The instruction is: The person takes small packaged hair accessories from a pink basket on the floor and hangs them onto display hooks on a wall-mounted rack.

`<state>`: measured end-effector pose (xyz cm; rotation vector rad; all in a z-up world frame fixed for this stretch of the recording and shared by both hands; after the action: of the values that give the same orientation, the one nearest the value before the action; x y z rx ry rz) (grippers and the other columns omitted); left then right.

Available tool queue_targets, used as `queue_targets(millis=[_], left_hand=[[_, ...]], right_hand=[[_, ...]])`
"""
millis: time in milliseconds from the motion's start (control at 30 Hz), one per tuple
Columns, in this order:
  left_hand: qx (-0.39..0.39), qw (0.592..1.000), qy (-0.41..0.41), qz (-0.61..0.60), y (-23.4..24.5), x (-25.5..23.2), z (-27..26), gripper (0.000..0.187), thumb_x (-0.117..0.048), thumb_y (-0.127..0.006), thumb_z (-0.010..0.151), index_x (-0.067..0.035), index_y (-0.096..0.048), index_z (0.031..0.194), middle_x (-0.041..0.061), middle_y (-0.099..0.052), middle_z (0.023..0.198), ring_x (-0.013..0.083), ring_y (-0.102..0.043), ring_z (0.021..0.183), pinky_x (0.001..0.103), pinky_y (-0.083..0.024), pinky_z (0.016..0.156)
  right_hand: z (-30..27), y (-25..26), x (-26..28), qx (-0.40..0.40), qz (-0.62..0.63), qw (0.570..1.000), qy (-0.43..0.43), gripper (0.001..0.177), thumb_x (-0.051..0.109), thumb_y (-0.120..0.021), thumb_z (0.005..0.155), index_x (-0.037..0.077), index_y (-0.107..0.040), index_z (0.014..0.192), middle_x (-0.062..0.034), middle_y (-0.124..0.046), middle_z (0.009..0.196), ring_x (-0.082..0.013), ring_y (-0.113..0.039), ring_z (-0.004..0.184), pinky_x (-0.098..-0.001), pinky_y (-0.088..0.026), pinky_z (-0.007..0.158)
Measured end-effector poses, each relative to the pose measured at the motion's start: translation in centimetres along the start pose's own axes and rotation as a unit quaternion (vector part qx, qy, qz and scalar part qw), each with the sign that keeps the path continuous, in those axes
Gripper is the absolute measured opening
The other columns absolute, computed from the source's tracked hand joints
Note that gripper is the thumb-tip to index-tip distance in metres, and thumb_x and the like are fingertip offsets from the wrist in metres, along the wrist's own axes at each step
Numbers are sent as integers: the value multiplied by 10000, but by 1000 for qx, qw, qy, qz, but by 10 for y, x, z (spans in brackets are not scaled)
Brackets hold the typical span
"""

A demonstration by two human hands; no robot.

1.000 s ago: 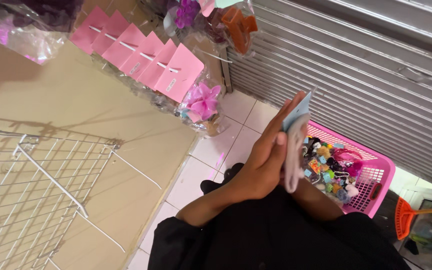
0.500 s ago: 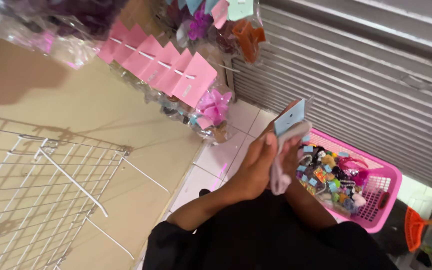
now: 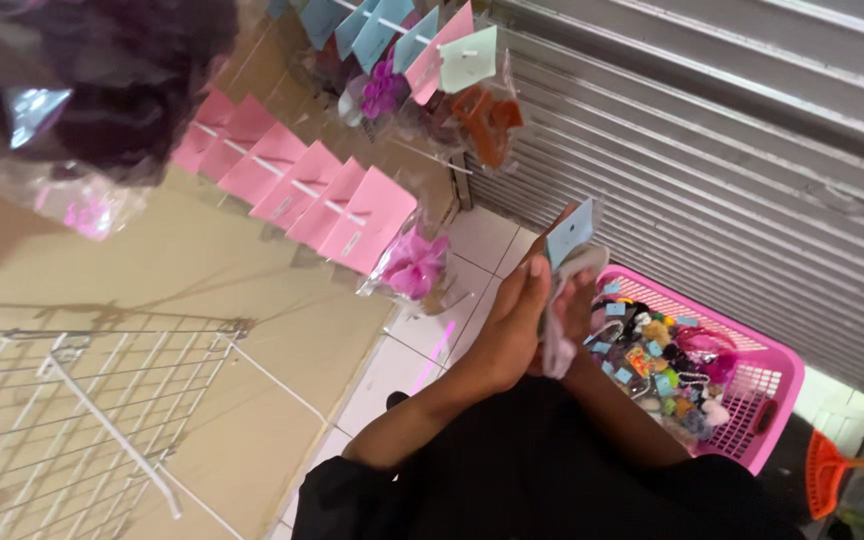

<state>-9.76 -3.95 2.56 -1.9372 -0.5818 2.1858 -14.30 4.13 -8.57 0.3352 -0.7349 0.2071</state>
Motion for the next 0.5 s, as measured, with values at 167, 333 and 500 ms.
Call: queue_targets(millis=[167,333,500], left_hand=[[-21,989,-97,108,-13,24,63,744,-563,-257,1152,-48,-194,1684,159,-256,1747,250,-238,1623,374,-189,1330],[-13,997,-12,68,-9,73,119,830,-620,-230,1070,-88,-162,1703,132,-444,1573,271,-573,1190,399,-490,961],[-37,999,-30,14,9,94,146,838,-636,-229,1120,41,-407,1581,171,-521,1518,209,-492,1384,348,-365,1207]], right_hand=[[56,40,-52,-6,136,988,-75,842,680,-238,1068,15,-345,1573,-136,-328,1531,-273,-352,1372,-366,-301,1162],[51,44,-100,-20,-64,998,0,782,592,-198,1120,-8,-265,1618,-193,-312,1710,-371,-315,1641,-451,-285,1330],[60,50,-120,-13,-58,991,123,772,555,-214,1065,13,-280,1611,-198,-289,1661,-371,-243,1580,-537,-164,1299]])
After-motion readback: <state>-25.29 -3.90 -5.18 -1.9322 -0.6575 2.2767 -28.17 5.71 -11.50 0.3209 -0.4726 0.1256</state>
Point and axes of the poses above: each hand's wrist, its own z-axis towards the middle knuckle, its own y-axis out of the back of the hand, x = y × z, the point moved 5 cm from there along z, towards the middle knuckle
